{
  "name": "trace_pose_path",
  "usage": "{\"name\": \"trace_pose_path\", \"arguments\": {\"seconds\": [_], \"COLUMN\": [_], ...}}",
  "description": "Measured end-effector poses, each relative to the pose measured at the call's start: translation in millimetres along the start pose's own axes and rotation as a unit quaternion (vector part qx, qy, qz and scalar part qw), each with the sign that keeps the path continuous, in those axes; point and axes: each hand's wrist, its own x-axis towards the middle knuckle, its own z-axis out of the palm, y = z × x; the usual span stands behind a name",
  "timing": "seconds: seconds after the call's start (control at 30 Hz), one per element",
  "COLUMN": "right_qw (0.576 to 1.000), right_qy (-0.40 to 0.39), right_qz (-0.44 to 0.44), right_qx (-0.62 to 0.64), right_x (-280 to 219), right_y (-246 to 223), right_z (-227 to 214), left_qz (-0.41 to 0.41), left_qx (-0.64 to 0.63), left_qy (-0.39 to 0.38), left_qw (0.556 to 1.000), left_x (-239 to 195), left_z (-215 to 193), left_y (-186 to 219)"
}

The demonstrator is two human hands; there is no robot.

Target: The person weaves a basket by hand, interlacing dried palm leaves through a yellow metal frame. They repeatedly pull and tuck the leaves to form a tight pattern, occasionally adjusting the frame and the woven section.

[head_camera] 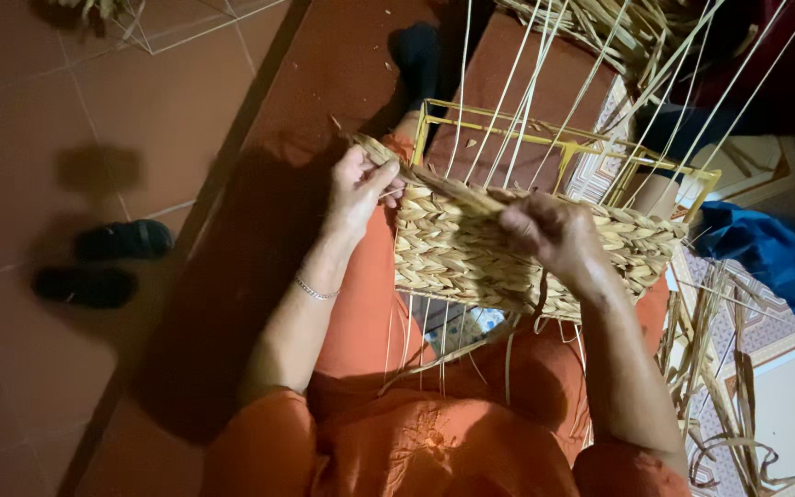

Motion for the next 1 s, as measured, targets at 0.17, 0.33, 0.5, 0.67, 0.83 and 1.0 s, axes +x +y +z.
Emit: {"name": "trace_pose_path", "arguments": {"seconds": [0.17, 0.33, 0.5, 0.67, 0.83, 1.0], "right_qw": [0.925, 0.878, 0.818, 0.794, 0.901, 0.89], "right_qy": [0.017, 0.057, 0.219, 0.266, 0.218, 0.257], "right_qz": [-0.378, -0.465, -0.522, -0.544, -0.344, -0.376], "right_qx": [0.021, -0.094, -0.1, -0.063, -0.151, -0.032], "right_x": [-13.0, -12.6, 27.5, 56.8, 55.9, 58.5], "right_y": [7.4, 1.7, -14.9, -31.0, -46.3, -58.3], "right_z": [33.6, 82.4, 82.3, 76.5, 73.6, 76.5], "left_qz": [-0.011, -0.007, -0.053, -0.046, -0.074, -0.106], "left_qx": [-0.004, -0.023, -0.144, -0.138, -0.237, -0.216], "left_qy": [0.015, -0.029, -0.118, -0.107, -0.102, -0.161], "left_qw": [1.0, 0.999, 0.981, 0.983, 0.963, 0.957], "left_x": [19.4, 19.1, 7.3, 12.0, 19.7, 20.2], "left_z": [3.3, 22.4, 17.3, 20.0, 21.7, 21.6], "left_y": [-4.0, 0.2, 17.5, 8.6, -3.3, 13.0]}}
